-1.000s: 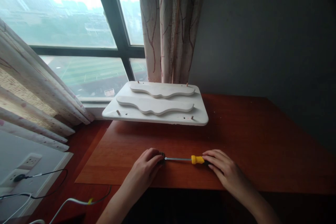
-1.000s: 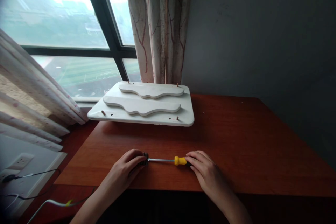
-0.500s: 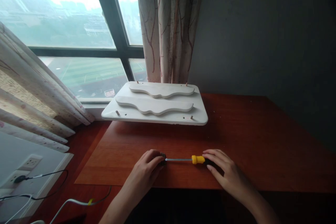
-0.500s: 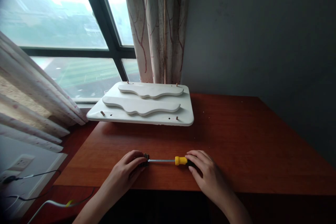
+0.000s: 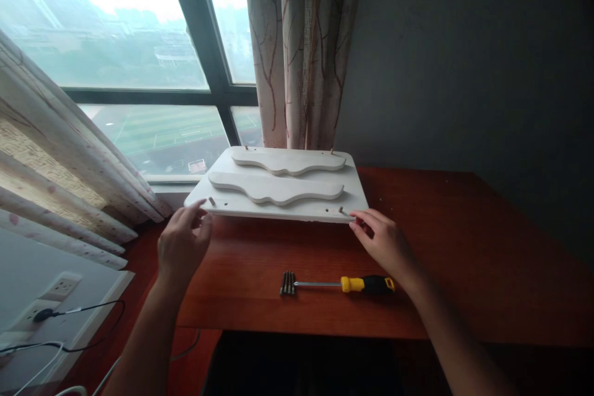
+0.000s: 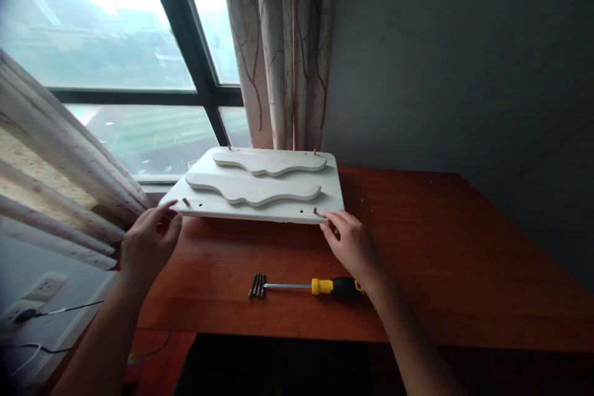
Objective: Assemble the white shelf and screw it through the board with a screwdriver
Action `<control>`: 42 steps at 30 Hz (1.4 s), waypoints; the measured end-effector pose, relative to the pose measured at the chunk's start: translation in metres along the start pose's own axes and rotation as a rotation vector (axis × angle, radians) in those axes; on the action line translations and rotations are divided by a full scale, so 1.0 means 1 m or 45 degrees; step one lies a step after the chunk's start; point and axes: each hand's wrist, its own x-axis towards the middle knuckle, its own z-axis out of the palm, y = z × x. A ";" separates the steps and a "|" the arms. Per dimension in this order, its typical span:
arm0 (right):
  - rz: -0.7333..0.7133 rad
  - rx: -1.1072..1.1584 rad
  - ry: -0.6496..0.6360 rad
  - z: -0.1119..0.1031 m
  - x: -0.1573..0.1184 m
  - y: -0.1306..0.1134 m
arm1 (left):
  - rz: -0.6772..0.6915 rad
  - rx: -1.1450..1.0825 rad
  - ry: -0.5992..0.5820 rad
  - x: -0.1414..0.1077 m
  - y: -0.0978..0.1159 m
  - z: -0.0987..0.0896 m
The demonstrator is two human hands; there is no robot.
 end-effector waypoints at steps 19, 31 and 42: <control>-0.124 -0.217 0.006 0.016 0.032 0.014 | 0.054 0.064 -0.057 0.029 -0.017 0.023; -0.103 -0.254 0.133 -0.017 -0.011 0.040 | 0.095 -0.089 -0.063 -0.018 0.027 0.020; -0.030 -0.289 0.223 -0.040 -0.065 0.044 | 0.132 -0.177 -0.079 -0.052 0.056 0.012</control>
